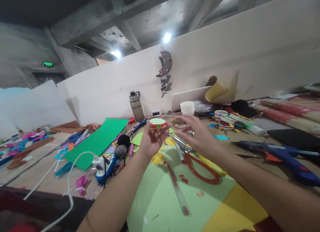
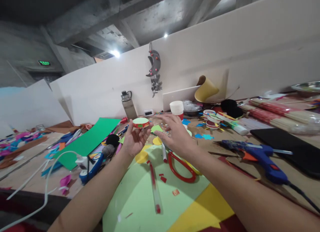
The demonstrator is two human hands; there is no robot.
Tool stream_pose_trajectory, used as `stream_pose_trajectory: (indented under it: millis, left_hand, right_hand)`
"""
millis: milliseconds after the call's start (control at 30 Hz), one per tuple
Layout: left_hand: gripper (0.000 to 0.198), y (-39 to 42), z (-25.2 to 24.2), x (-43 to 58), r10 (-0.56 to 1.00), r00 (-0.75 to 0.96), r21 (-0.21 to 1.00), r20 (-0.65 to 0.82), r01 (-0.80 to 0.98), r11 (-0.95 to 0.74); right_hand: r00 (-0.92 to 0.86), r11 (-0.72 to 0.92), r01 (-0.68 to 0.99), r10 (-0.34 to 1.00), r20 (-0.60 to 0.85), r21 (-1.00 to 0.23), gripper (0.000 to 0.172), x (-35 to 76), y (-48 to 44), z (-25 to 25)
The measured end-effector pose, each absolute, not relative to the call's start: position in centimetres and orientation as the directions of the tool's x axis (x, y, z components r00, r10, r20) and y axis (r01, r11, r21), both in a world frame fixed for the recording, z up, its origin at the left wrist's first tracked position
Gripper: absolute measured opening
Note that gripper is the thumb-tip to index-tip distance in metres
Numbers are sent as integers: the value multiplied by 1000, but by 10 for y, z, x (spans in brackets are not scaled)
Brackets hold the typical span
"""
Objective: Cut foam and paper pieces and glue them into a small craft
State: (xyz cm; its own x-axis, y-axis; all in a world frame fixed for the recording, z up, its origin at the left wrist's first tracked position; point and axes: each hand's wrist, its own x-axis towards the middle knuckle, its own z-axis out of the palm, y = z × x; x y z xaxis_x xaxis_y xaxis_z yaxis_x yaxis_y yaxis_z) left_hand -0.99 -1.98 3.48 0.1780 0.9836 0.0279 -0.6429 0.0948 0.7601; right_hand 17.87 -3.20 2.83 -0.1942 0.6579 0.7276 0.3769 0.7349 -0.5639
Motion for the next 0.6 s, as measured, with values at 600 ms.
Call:
stream_pose_trajectory:
  millis: [600]
  left_hand:
    - [57,-19,14,-4,892,410,880,192,-474,28]
  right_hand:
    - [-401,824,513,478,781,-241,44,173,-40,25]
